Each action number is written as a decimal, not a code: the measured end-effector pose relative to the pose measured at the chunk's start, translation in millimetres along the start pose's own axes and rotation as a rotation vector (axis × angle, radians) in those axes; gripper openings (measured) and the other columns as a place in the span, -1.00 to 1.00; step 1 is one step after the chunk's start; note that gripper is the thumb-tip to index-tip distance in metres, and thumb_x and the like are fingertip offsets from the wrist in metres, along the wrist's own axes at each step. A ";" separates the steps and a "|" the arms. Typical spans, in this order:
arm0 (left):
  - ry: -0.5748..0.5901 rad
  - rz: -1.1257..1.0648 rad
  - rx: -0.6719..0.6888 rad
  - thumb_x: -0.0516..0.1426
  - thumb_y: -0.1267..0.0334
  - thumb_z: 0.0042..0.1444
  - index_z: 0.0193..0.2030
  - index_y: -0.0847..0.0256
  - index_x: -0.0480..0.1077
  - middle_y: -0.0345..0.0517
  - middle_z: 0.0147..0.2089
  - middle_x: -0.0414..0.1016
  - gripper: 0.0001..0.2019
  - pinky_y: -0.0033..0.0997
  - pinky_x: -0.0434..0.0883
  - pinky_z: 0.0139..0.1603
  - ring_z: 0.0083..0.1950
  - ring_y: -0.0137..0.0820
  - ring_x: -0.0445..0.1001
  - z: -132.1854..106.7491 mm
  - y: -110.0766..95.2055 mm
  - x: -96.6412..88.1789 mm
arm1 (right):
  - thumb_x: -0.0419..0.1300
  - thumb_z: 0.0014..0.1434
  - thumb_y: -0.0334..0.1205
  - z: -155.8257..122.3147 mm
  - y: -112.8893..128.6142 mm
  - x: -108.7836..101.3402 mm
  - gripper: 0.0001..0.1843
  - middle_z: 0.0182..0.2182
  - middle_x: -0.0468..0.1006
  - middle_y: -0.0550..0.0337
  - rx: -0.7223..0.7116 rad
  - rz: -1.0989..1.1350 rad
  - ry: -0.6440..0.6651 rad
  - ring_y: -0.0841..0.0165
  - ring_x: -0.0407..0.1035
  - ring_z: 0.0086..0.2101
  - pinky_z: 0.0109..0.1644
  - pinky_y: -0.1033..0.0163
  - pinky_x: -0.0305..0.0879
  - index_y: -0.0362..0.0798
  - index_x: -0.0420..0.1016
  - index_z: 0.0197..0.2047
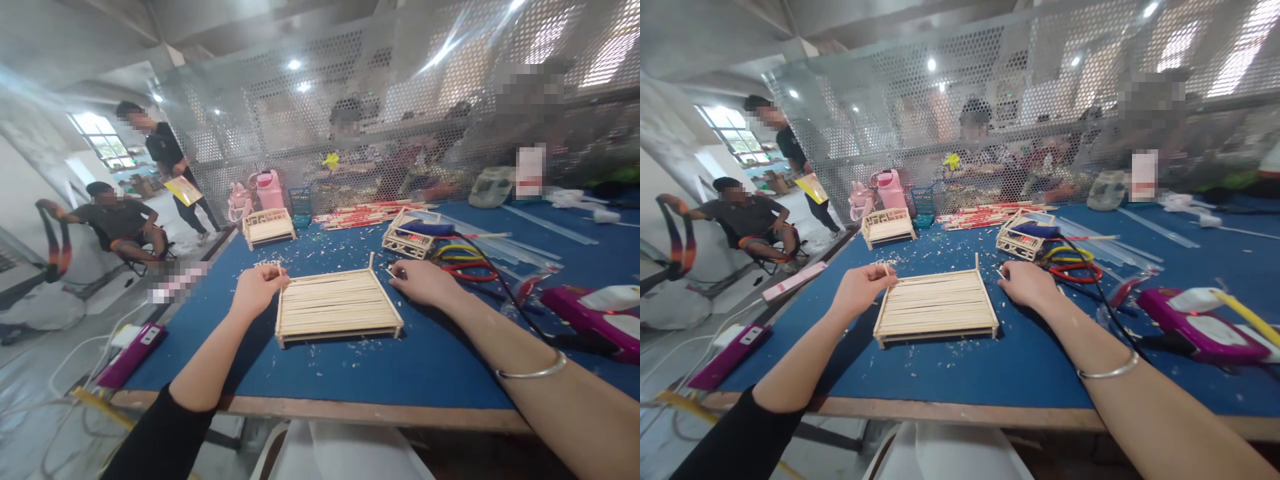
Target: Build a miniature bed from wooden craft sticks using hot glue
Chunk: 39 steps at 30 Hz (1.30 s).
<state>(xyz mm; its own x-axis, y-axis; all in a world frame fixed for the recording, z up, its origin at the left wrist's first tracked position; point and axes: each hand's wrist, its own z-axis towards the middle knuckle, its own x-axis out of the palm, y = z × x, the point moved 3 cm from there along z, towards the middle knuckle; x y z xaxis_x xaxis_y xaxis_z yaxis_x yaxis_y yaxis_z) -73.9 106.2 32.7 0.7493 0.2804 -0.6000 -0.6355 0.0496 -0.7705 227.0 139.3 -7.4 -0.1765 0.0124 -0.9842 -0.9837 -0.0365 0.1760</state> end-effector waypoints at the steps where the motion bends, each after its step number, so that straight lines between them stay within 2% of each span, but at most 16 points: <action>1: -0.009 -0.002 -0.009 0.24 0.18 -0.20 -0.45 0.20 0.54 -0.21 -0.47 0.58 -0.83 -0.39 0.34 -0.23 -0.33 -0.30 0.51 0.0 -0.2 -0.2 | 0.10 0.13 -0.13 -0.2 0.2 -0.2 -0.74 -0.13 0.57 0.04 -0.001 0.000 -0.001 0.18 0.44 -0.11 -0.22 0.24 0.27 0.00 0.49 -0.16; 6: -0.025 -0.057 -0.047 0.27 0.18 -0.24 -0.37 0.23 0.56 -0.19 -0.47 0.59 -0.76 -0.36 0.35 -0.19 -0.31 -0.27 0.53 0.9 2.6 0.2 | 0.09 0.14 -0.13 -1.0 0.8 -0.8 -0.74 -0.14 0.58 0.03 0.001 0.002 0.011 0.17 0.44 -0.11 -0.22 0.23 0.27 -0.01 0.49 -0.16; 11: -0.002 -0.190 -0.077 0.30 0.13 -0.29 -0.19 0.29 0.53 -0.09 -0.38 0.61 -0.54 -0.30 0.39 -0.10 -0.24 -0.24 0.56 2.5 10.3 4.6 | 0.09 0.14 -0.12 -1.7 1.3 -1.9 -0.72 -0.11 0.57 0.01 0.002 0.002 0.016 0.17 0.43 -0.09 -0.21 0.22 0.27 -0.01 0.49 -0.13; 15: 0.029 -0.298 -0.095 0.35 0.07 -0.40 -0.10 0.33 0.48 0.03 -0.24 0.62 -0.37 -0.25 0.41 -0.04 -0.17 -0.24 0.56 4.8 16.2 7.3 | 0.09 0.14 -0.11 -1.6 1.5 -2.1 -0.72 -0.10 0.56 0.01 0.002 -0.003 0.012 0.18 0.43 -0.09 -0.21 0.23 0.27 -0.01 0.49 -0.13; 18: 0.037 -0.375 -0.097 0.38 0.03 -0.49 -0.05 0.32 0.44 0.08 -0.15 0.59 -0.24 -0.27 0.40 0.00 -0.11 -0.25 0.54 6.1 18.4 2.7 | 0.09 0.14 -0.11 -1.1 1.5 -1.5 -0.72 -0.10 0.56 0.01 -0.002 -0.004 0.011 0.17 0.43 -0.08 -0.20 0.22 0.28 -0.01 0.49 -0.13; 20: -0.005 -0.450 -0.096 0.37 -0.05 -0.47 -0.03 0.29 0.42 0.06 -0.11 0.57 -0.22 -0.31 0.41 -0.03 -0.09 -0.29 0.51 6.1 19.3 -4.4 | 0.09 0.14 -0.13 -0.9 1.4 -1.0 -0.72 -0.10 0.57 0.02 -0.005 -0.003 0.012 0.17 0.43 -0.08 -0.19 0.22 0.28 -0.01 0.49 -0.13; 22: -0.076 -0.475 -0.086 0.31 -0.16 -0.38 -0.04 0.26 0.42 0.02 -0.12 0.56 -0.25 -0.35 0.42 -0.12 -0.13 -0.33 0.50 5.4 20.0 -12.1 | 0.09 0.13 -0.14 -0.8 1.2 -0.7 -0.72 -0.10 0.56 0.03 -0.005 -0.002 0.011 0.17 0.43 -0.09 -0.19 0.22 0.28 -0.01 0.49 -0.12; 24: -0.106 -0.402 -0.058 0.26 -0.21 -0.31 -0.10 0.27 0.45 -0.03 -0.21 0.56 -0.31 -0.37 0.42 -0.19 -0.21 -0.35 0.49 4.3 19.0 -16.3 | 0.10 0.12 -0.15 -0.9 0.9 -0.5 -0.71 -0.10 0.56 0.04 -0.002 -0.002 0.009 0.19 0.43 -0.09 -0.19 0.23 0.28 0.00 0.49 -0.10; 27: -0.059 -0.229 0.002 0.30 -0.09 -0.32 -0.23 0.28 0.51 -0.11 -0.37 0.55 -0.46 -0.38 0.39 -0.23 -0.32 -0.37 0.47 2.5 13.9 -13.2 | 0.09 0.13 -0.16 -0.8 0.8 -0.5 -0.71 -0.15 0.58 0.05 0.001 -0.003 0.011 0.21 0.44 -0.12 -0.21 0.24 0.28 0.00 0.48 -0.10; 31: -0.019 0.023 0.027 0.26 0.09 -0.22 -0.39 0.24 0.52 -0.17 -0.44 0.55 -0.72 -0.40 0.35 -0.26 -0.37 -0.35 0.47 -0.5 5.5 -4.4 | 0.09 0.13 -0.14 -0.8 1.4 -0.8 -0.71 -0.18 0.59 0.05 0.002 0.001 0.022 0.20 0.45 -0.14 -0.22 0.23 0.27 0.00 0.48 -0.10; 39: -0.067 0.106 0.024 0.21 0.18 -0.18 -0.49 0.20 0.51 -0.22 -0.46 0.55 -0.86 -0.42 0.32 -0.28 -0.37 -0.34 0.46 -5.7 -1.0 -2.3 | 0.11 0.12 -0.14 -2.0 1.6 -2.0 -0.75 -0.12 0.57 0.02 -0.008 0.020 0.015 0.15 0.43 -0.10 -0.22 0.21 0.27 -0.01 0.50 -0.16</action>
<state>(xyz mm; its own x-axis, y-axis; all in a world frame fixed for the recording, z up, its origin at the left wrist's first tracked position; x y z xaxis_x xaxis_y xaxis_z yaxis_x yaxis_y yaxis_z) -73.9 100.0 33.6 0.6641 0.3488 -0.6613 -0.7154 0.0393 -0.6977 225.8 137.2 -5.1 -0.1953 -0.0038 -0.9807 -0.9798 -0.0443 0.1953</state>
